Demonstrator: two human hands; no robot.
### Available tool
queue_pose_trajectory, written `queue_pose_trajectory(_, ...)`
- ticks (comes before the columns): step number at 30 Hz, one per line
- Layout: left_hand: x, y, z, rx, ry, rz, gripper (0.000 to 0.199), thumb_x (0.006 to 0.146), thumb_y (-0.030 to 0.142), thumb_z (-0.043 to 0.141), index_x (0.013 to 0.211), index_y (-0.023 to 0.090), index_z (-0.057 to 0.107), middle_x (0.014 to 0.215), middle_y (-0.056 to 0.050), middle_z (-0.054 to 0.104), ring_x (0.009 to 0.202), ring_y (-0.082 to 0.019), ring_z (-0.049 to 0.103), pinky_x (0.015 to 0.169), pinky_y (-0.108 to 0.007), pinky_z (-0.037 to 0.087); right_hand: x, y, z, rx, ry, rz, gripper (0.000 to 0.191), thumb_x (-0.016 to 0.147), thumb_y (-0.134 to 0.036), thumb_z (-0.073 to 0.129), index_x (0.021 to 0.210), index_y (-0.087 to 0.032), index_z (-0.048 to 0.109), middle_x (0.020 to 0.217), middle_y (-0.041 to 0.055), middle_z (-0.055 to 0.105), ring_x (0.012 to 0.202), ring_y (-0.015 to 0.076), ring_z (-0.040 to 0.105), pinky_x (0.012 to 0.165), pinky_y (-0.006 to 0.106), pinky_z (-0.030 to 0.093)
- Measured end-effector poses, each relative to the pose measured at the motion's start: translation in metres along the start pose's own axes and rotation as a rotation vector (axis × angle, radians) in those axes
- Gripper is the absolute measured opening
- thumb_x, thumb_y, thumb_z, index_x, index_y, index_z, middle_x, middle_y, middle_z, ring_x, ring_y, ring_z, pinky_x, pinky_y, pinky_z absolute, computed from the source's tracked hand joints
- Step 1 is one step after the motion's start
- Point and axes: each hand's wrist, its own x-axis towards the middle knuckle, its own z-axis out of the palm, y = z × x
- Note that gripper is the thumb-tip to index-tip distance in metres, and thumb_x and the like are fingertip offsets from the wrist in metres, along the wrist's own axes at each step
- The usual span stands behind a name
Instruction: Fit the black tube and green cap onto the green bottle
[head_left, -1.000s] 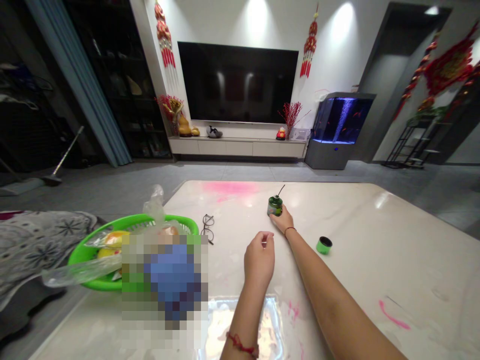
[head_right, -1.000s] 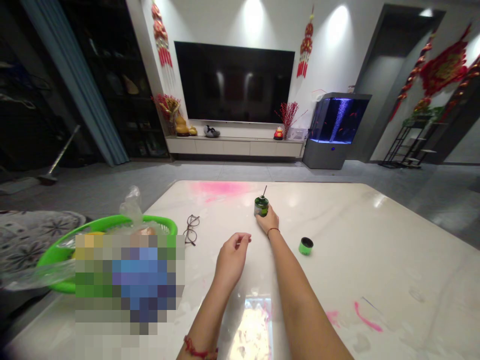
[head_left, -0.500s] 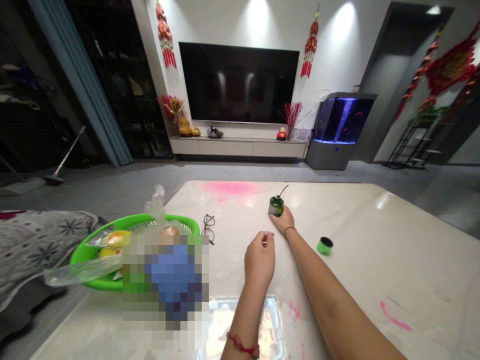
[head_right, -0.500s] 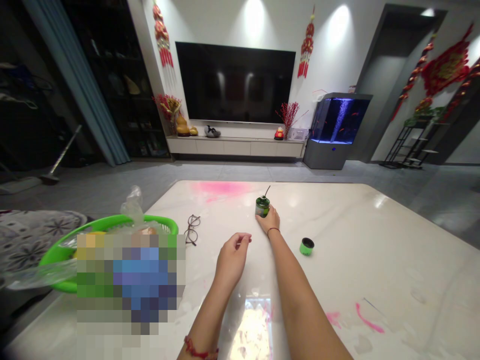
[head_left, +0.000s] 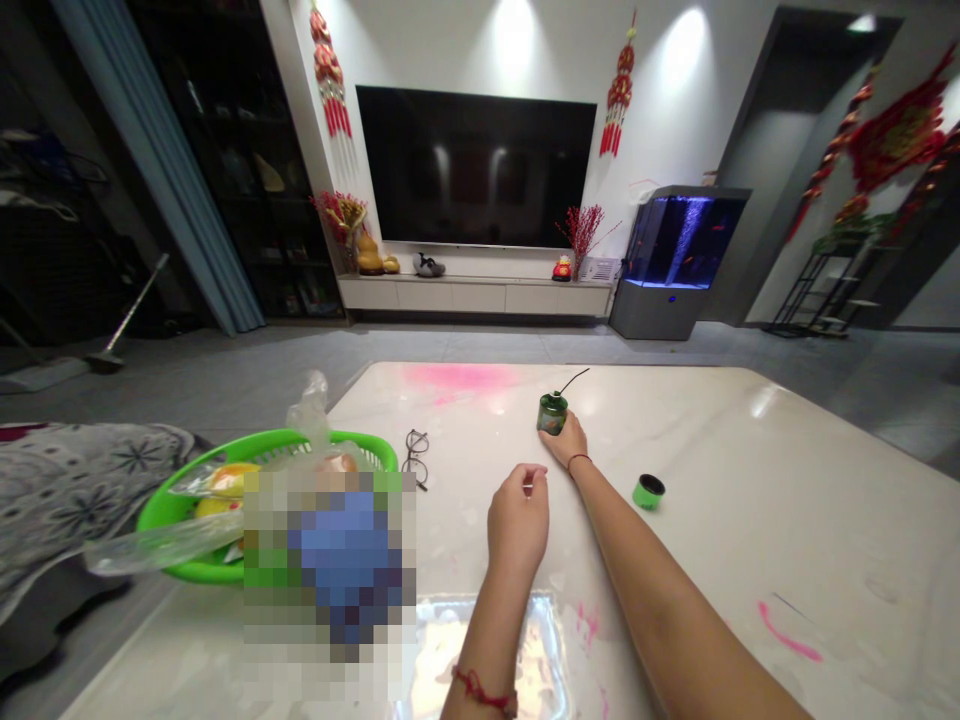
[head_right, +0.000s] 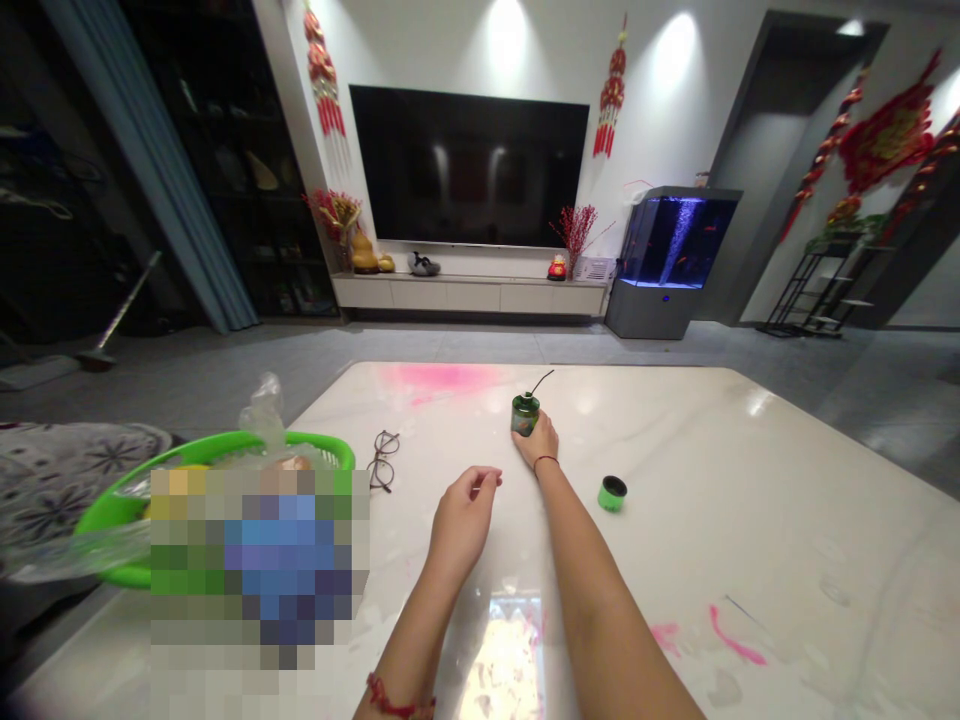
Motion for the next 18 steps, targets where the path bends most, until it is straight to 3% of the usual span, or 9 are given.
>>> queue_pose_trajectory(18,0.002,-0.0008,-0.0001,-0.025,-0.012,-0.014,0.025,0.078,0.031,0.041,0.086,0.02,0.062,0.087,-0.005,0.067,0.082,-0.016,0.06,0.077,-0.026,0.044,-0.0022,-0.0049,-0.0066,-0.086,-0.079,0.038,0.058,0.061,-0.036,0.062,0.114,-0.019,0.044,0.098,0.0086,0.064,0.091,0.0247,0.06,0.077,0.032,0.045)
